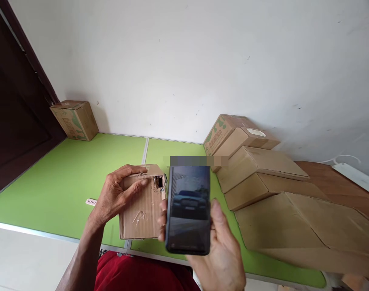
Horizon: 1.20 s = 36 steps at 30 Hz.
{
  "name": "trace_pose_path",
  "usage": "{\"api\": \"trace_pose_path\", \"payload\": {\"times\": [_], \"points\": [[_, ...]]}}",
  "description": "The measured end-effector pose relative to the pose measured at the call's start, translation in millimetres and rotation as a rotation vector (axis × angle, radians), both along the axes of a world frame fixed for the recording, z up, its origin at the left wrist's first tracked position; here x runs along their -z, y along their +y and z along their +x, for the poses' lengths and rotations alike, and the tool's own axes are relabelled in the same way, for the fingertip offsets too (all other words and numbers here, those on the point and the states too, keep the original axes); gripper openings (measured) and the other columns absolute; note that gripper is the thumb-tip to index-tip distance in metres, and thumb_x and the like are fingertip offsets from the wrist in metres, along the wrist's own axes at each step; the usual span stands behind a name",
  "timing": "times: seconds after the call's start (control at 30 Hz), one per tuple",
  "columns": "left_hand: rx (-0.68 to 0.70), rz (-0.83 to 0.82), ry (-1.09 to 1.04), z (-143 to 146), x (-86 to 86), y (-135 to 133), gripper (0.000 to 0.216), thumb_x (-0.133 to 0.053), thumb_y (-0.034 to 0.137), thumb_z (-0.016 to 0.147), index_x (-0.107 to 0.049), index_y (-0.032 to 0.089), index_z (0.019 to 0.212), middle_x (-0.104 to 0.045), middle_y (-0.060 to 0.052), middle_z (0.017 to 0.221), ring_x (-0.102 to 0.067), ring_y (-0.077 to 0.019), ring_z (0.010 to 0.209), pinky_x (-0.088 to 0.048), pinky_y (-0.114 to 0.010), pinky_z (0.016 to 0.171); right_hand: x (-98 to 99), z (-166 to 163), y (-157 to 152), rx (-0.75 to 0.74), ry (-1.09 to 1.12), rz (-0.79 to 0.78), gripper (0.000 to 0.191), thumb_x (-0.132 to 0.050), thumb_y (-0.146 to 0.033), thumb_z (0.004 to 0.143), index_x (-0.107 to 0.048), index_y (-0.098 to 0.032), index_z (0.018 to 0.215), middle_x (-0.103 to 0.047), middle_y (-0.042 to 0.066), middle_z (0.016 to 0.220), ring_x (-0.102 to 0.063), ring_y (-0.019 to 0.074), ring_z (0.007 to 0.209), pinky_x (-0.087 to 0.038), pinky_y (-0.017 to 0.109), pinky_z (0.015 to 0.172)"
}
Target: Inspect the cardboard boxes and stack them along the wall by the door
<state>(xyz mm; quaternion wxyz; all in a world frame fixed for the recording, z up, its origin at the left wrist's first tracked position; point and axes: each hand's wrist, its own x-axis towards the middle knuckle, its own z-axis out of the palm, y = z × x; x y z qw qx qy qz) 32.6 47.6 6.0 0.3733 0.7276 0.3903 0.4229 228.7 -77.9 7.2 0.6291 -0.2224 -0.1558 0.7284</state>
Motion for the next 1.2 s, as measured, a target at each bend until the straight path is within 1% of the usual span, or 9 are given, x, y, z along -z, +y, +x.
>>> {"api": "trace_pose_path", "payload": {"times": [0.1, 0.2, 0.27, 0.33, 0.47, 0.57, 0.9, 1.07, 1.2], "points": [[-0.021, -0.015, -0.004, -1.2, 1.0, 0.4, 0.034, -0.078, 0.051, 0.097, -0.084, 0.023, 0.115, -0.082, -0.009, 0.123, -0.077, -0.0262, 0.106, -0.061, -0.033, 0.089, 23.3, 42.6, 16.4, 0.319, -0.259, -0.062, 0.058, -0.08, -0.071, 0.087, -0.08, -0.025, 0.122, -0.086, 0.012, 0.11, -0.083, 0.0298, 0.09, -0.066, 0.044, 0.08], [-0.017, -0.024, 0.004, -0.8, 1.4, 0.4, 0.036, -0.078, 0.053, 0.096, -0.085, 0.022, 0.115, -0.082, -0.01, 0.124, -0.076, -0.0272, 0.107, -0.06, -0.036, 0.096, 67.8, 82.7, 52.1, 0.561, -0.659, -0.212, 0.073, -0.078, -0.081, 0.08, -0.078, -0.019, 0.119, -0.086, 0.012, 0.105, -0.082, 0.0295, 0.09, -0.064, 0.043, 0.082], [-0.016, -0.021, 0.008, -0.5, 1.0, 0.1, 0.036, -0.078, 0.052, 0.096, -0.084, 0.022, 0.115, -0.082, -0.011, 0.125, -0.076, -0.0273, 0.107, -0.06, -0.037, 0.099, 100.5, 100.2, 80.7, 0.561, -0.886, -0.308, 0.075, -0.078, -0.084, 0.077, -0.079, -0.016, 0.109, -0.084, 0.014, 0.106, -0.079, 0.0303, 0.101, -0.062, 0.04, 0.084], [-0.019, -0.005, 0.011, -0.8, 0.5, -0.1, 0.035, -0.078, 0.052, 0.097, -0.084, 0.023, 0.115, -0.082, -0.011, 0.126, -0.077, -0.0275, 0.107, -0.06, -0.038, 0.1, 127.8, 108.9, 106.1, 0.52, -0.986, -0.342, 0.067, -0.076, -0.077, 0.084, -0.078, -0.012, 0.099, -0.083, 0.016, 0.107, -0.076, 0.0307, 0.103, -0.061, 0.041, 0.084], [-0.029, 0.022, 0.027, -1.3, -0.5, -0.2, 0.032, -0.078, 0.05, 0.097, -0.085, 0.024, 0.114, -0.083, -0.01, 0.123, -0.077, -0.0271, 0.108, -0.062, -0.036, 0.097, 156.9, 110.6, 135.4, 0.428, -1.181, -0.39, 0.037, -0.072, -0.05, 0.103, -0.074, -0.015, 0.115, -0.077, 0.009, 0.12, -0.075, 0.0247, 0.104, -0.063, 0.044, 0.091], [-0.025, 0.022, 0.034, 0.5, -1.4, 0.0, 0.03, -0.078, 0.049, 0.098, -0.085, 0.025, 0.114, -0.083, -0.008, 0.125, -0.078, -0.0255, 0.108, -0.063, -0.032, 0.094, 162.4, 108.0, 145.2, 0.365, -1.355, -0.419, 0.035, -0.071, -0.044, 0.105, -0.071, -0.017, 0.127, -0.074, 0.007, 0.125, -0.074, 0.0254, 0.106, -0.064, 0.045, 0.092], [-0.092, -0.031, 0.053, -0.7, -0.2, 2.0, 0.037, -0.077, 0.056, 0.097, -0.084, 0.024, 0.114, -0.082, -0.008, 0.128, -0.077, -0.0256, 0.107, -0.064, -0.029, 0.087, 154.8, 79.6, 156.5, 0.307, -1.885, -0.516, 0.032, -0.071, -0.04, 0.106, -0.07, -0.019, 0.13, -0.072, 0.01, 0.134, -0.072, 0.0265, 0.117, -0.062, 0.05, 0.101], [-0.13, -0.061, 0.051, -0.1, 0.8, 4.1, 0.04, -0.078, 0.06, 0.095, -0.084, 0.026, 0.115, -0.082, -0.007, 0.125, -0.076, -0.0258, 0.106, -0.062, -0.028, 0.083, 148.5, 68.9, 157.7, 0.34, -1.984, -0.493, 0.029, -0.071, -0.036, 0.105, -0.071, -0.019, 0.128, -0.07, 0.01, 0.136, -0.07, 0.0277, 0.122, -0.061, 0.051, 0.103], [-0.188, -0.093, 0.04, -0.7, 2.1, 8.4, 0.044, -0.079, 0.063, 0.092, -0.085, 0.027, 0.115, -0.083, -0.006, 0.124, -0.076, -0.027, 0.108, -0.062, -0.028, 0.083, 131.7, 72.4, 135.6, 0.381, -1.971, -0.343, 0.034, -0.055, -0.021, 0.107, -0.067, -0.012, 0.138, -0.065, 0.024, 0.142, -0.061, 0.0374, 0.137, -0.058, 0.057, 0.107]]}}
